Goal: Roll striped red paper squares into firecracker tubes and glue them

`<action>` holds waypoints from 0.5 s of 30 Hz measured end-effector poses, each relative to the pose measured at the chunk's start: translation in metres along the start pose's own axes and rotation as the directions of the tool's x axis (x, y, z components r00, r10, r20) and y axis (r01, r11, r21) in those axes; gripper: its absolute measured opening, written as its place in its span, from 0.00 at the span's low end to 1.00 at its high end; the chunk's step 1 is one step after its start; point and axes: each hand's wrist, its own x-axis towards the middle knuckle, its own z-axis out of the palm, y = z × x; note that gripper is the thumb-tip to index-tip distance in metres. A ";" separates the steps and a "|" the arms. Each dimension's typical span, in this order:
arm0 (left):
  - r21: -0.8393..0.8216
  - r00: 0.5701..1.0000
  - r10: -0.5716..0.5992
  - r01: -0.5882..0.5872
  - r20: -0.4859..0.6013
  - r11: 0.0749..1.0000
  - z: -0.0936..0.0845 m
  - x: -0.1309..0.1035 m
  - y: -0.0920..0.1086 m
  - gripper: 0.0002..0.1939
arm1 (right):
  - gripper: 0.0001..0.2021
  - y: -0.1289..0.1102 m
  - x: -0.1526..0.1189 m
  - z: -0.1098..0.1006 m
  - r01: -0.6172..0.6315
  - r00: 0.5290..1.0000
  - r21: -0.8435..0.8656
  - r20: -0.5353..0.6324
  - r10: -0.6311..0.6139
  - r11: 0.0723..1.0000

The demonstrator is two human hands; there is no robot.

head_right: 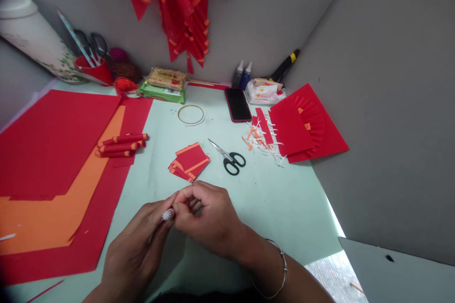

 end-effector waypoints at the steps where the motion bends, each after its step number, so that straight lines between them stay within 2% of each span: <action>1: -0.006 1.000 0.003 -0.003 -0.001 1.000 0.000 0.000 0.000 0.24 | 0.05 0.000 0.000 0.000 0.004 1.000 0.003 -0.002 -0.004 1.000; 11: 0.030 1.000 -0.015 0.015 -0.005 0.999 -0.001 -0.003 -0.004 0.25 | 0.05 -0.008 0.002 -0.008 -0.047 0.996 -0.008 0.072 0.048 0.999; 15: 0.049 1.000 -0.001 0.001 0.000 0.999 0.001 -0.005 -0.005 0.27 | 0.04 -0.006 0.003 -0.009 -0.087 0.994 -0.009 0.065 0.088 0.996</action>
